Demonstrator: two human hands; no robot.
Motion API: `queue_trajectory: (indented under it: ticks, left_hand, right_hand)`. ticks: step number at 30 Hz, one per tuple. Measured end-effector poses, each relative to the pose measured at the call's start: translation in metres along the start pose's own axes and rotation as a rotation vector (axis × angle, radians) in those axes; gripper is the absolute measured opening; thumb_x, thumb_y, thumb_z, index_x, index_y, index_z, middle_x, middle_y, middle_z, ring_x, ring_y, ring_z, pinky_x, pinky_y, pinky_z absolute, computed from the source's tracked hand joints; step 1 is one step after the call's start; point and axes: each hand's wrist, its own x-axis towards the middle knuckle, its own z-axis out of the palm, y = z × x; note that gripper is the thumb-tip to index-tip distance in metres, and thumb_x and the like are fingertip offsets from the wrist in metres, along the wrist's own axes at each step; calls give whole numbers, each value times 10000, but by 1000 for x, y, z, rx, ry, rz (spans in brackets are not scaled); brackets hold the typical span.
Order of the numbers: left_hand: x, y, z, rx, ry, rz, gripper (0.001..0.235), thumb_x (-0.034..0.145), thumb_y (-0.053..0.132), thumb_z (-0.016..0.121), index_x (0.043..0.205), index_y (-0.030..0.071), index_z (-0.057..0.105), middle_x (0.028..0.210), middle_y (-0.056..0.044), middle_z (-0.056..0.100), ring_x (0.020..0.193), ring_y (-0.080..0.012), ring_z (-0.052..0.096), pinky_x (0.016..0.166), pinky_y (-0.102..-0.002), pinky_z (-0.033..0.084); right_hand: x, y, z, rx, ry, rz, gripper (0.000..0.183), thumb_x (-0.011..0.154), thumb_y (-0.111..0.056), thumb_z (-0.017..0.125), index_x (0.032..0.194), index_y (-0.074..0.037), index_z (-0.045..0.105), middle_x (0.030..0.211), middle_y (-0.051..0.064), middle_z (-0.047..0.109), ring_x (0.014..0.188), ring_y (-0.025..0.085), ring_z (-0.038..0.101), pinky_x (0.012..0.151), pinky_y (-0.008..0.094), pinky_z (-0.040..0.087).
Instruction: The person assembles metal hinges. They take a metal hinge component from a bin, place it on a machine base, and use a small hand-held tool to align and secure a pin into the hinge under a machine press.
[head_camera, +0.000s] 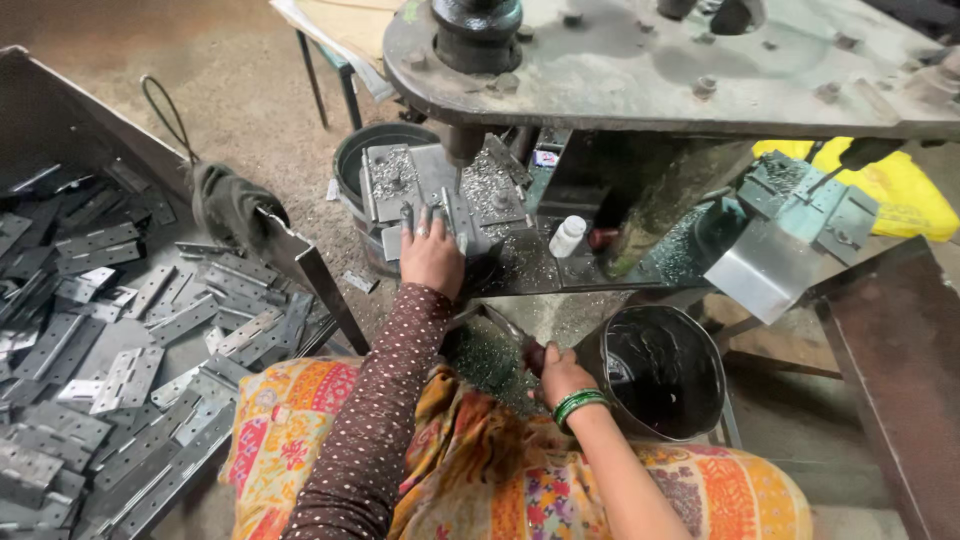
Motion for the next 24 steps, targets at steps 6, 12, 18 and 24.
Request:
queue_trajectory:
  ticks: [6, 12, 18, 24]
  left_hand:
    - [11, 7, -5, 39, -42, -45, 361, 1036, 212, 405, 1204, 26, 665, 1460, -189, 500, 1411, -356, 397, 1188, -548, 221]
    - [11, 6, 1, 19, -48, -55, 360, 1042, 223, 412, 1208, 38, 672, 1439, -176, 531, 1390, -339, 439, 1196, -532, 246]
    - [4, 7, 7, 28, 4, -31, 345, 1021, 207, 434, 1172, 33, 691, 1476, -188, 512, 1406, -337, 434, 1180, -507, 249]
    - [29, -1, -3, -9, -132, -64, 375, 1051, 238, 379, 1179, 74, 691, 1563, -150, 397, 1475, -309, 300, 1233, -529, 104]
  right_hand:
    - [-31, -11, -37, -17, 79, -37, 663, 869, -357, 741, 1335, -53, 381, 1276, 250, 558, 1095, 390, 664, 907, 443, 572]
    - [18, -4, 11, 25, -256, 123, 972, 862, -267, 744, 1524, -148, 43, 1528, 268, 191, 1318, 392, 492, 1041, 421, 503]
    - [22, 6, 31, -9, -236, 30, 1158, 861, -446, 815, 1573, -105, -31, 1568, 329, 173, 1329, 446, 468, 1069, 426, 478]
    - [-27, -14, -41, -62, 20, 34, 652, 915, -370, 681, 1406, -113, 335, 1261, 228, 583, 1035, 358, 720, 860, 443, 622]
